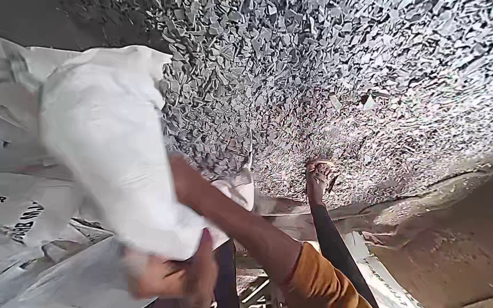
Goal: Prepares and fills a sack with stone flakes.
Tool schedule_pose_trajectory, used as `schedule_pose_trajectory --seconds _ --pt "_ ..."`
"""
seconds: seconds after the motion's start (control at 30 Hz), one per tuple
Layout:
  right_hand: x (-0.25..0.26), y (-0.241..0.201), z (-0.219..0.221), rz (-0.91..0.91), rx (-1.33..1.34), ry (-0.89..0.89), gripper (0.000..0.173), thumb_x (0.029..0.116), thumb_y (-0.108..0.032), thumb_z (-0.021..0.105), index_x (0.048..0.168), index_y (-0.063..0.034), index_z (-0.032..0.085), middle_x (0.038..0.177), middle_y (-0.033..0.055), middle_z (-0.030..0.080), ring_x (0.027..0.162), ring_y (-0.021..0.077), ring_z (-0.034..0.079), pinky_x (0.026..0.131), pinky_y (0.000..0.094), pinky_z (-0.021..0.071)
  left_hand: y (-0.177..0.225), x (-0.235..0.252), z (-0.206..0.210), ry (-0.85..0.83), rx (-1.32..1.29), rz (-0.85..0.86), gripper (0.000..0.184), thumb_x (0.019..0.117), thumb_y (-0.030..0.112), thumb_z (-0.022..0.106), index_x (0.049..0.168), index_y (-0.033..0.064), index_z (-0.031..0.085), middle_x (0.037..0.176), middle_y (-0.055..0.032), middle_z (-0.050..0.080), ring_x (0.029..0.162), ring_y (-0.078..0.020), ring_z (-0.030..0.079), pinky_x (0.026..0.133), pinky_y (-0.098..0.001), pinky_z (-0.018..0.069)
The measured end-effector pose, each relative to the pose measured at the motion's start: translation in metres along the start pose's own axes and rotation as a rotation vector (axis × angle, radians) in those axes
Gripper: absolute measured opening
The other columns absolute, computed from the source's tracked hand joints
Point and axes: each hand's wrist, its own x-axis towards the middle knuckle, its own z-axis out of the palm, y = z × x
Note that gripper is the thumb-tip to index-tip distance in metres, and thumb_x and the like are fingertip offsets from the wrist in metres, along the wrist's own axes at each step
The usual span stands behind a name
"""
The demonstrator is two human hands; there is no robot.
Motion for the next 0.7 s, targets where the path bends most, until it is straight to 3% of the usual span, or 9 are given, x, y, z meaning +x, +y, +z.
schedule_pose_trajectory --seconds 0.07,0.1,0.17,0.27,0.33,0.47,0.57,0.63,0.7 --pt "0.005 0.001 0.013 -0.134 -0.319 -0.019 0.029 0.0919 -0.007 0.07 0.119 0.0036 0.072 0.121 0.0183 0.072 0.122 0.0321 0.063 0.108 0.0517 0.0421 -0.001 0.005 -0.011 0.085 0.002 -0.053 0.088 0.0699 0.005 0.073 0.136 -0.0262 0.023 0.129 -0.0056 0.057 0.121 -0.0018 0.058 0.105 -0.0252 0.0493" --pt "0.005 0.009 0.009 -0.184 -0.491 0.121 0.034 0.0897 -0.01 0.072 0.123 -0.0021 0.072 0.129 0.0141 0.07 0.129 0.0314 0.059 0.11 0.0569 0.0395 -0.004 0.006 -0.014 0.107 0.018 -0.058 0.089 0.0698 0.004 0.072 0.135 -0.0282 0.021 0.129 -0.0104 0.056 0.121 -0.0043 0.059 0.105 -0.0267 0.0497" --pt "-0.011 0.023 -0.03 -0.198 -0.688 0.43 0.042 0.0909 -0.007 0.069 0.133 -0.0037 0.066 0.14 0.0197 0.061 0.137 0.0379 0.05 0.114 0.0612 0.0353 -0.01 0.003 -0.012 0.125 0.026 -0.057 0.09 0.071 0.006 0.074 0.135 -0.0275 0.02 0.129 -0.0125 0.056 0.12 -0.0063 0.059 0.105 -0.0284 0.0501" --pt "-0.052 0.045 -0.104 -0.034 -0.694 0.81 0.031 0.0936 -0.003 0.063 0.124 -0.0033 0.07 0.136 0.032 0.054 0.129 0.0492 0.048 0.103 0.0611 0.0384 -0.013 0.0 -0.01 0.053 0.042 -0.024 0.091 0.0748 0.009 0.076 0.135 -0.0281 0.019 0.132 -0.0135 0.053 0.124 -0.0053 0.056 0.108 -0.0275 0.0471" --pt "-0.095 0.073 -0.118 0.178 -0.707 0.925 0.026 0.0999 -0.011 0.057 0.121 -0.0035 0.07 0.128 0.0269 0.059 0.121 0.0437 0.055 0.1 0.0578 0.0438 -0.017 0.004 -0.013 0.015 0.057 0.0 0.09 0.0762 0.012 0.077 0.135 -0.0272 0.021 0.133 -0.0158 0.052 0.124 -0.0084 0.056 0.109 -0.0299 0.047" --pt "-0.166 0.141 -0.053 0.593 -0.492 1.071 0.031 0.1021 -0.012 0.053 0.118 0.013 0.061 0.103 0.0266 0.067 0.098 0.0361 0.068 0.091 0.0487 0.0542 -0.016 0.01 -0.009 -0.002 0.072 -0.006 0.093 0.0761 0.012 0.076 0.139 -0.0262 0.019 0.135 -0.0171 0.051 0.126 -0.0101 0.056 0.11 -0.0312 0.047" --pt "-0.187 0.181 0.011 0.961 -0.085 1.16 0.048 0.1043 -0.016 0.057 0.139 0.0159 0.047 0.122 0.0378 0.061 0.112 0.0467 0.063 0.1 0.0575 0.0485 -0.011 0.013 -0.006 -0.008 0.095 -0.005 0.094 0.0758 0.012 0.077 0.141 -0.0239 0.02 0.14 -0.0186 0.049 0.13 -0.012 0.053 0.112 -0.0313 0.0443" --pt "-0.155 0.111 -0.015 1.207 0.121 1.061 0.049 0.1056 -0.014 0.055 0.141 0.0173 0.043 0.131 0.0384 0.056 0.121 0.0442 0.059 0.106 0.0469 0.047 -0.01 0.014 -0.006 -0.025 0.125 0.003 0.092 0.0767 0.013 0.078 0.141 -0.0233 0.023 0.14 -0.0188 0.048 0.131 -0.0124 0.051 0.113 -0.0299 0.0435" --pt "-0.104 -0.032 -0.117 1.448 0.476 0.534 0.044 0.108 -0.01 0.044 0.143 0.0168 0.043 0.142 0.0313 0.053 0.128 0.0306 0.054 0.108 0.0299 0.0417 -0.012 0.016 -0.008 -0.038 0.166 0.011 0.089 0.0773 0.015 0.078 0.139 -0.024 0.027 0.139 -0.0212 0.049 0.131 -0.0138 0.052 0.113 -0.0298 0.043"
